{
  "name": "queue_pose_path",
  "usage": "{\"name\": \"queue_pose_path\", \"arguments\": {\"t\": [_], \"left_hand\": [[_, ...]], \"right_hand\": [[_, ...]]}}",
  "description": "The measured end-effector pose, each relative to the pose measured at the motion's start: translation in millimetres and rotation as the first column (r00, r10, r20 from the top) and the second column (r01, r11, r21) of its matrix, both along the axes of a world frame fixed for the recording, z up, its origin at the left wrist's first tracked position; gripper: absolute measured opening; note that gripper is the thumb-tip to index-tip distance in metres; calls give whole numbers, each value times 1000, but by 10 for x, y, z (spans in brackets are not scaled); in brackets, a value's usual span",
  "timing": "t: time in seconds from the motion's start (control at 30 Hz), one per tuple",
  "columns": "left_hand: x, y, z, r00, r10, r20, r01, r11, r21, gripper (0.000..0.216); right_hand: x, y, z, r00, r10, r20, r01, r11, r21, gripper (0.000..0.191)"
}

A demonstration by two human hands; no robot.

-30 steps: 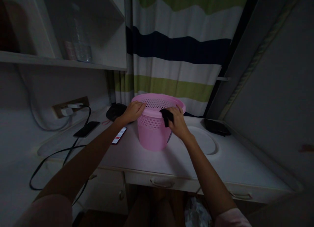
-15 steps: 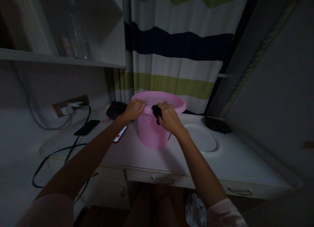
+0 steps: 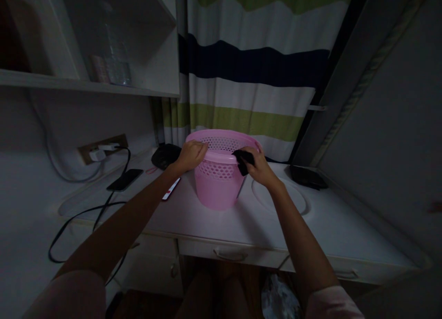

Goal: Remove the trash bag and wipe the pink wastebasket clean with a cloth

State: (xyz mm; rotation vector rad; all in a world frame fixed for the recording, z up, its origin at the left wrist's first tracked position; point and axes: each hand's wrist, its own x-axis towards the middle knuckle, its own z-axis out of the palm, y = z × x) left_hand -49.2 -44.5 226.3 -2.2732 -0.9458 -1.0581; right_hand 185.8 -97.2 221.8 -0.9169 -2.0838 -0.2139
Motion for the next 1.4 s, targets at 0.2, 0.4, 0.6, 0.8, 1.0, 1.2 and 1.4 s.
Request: {"name": "queue_pose_path", "arguments": {"t": [0.2, 0.4, 0.6, 0.8, 1.0, 1.2, 1.4], "left_hand": [[23, 83, -20, 999, -11, 40, 11, 1000, -11, 44], [29, 71, -26, 998, -9, 65, 10, 1000, -22, 44], [37, 44, -23, 998, 26, 50, -24, 999, -39, 43], [12, 63, -10, 999, -21, 46, 24, 998, -58, 43], [12, 67, 0, 992, -73, 100, 80, 995, -68, 41], [13, 117, -27, 986, -111, 122, 119, 991, -58, 41], [15, 149, -66, 988, -80, 131, 84, 996, -23, 42]], "right_hand": [[477, 266, -69, 979, -48, -197, 23, 992, -126, 19], [213, 164, -13, 987, -99, -130, 96, 995, -33, 22], [-430, -106, 66, 975, -205, 80, 196, 975, 106, 35], [-715, -200, 59, 935, -336, 114, 321, 938, 133, 36], [-249, -47, -36, 984, -168, -53, 174, 976, 129, 30], [315, 276, -106, 931, -124, -344, 120, 992, -33, 38], [238, 262, -77, 933, -189, -306, 194, 981, -13, 35]]}}
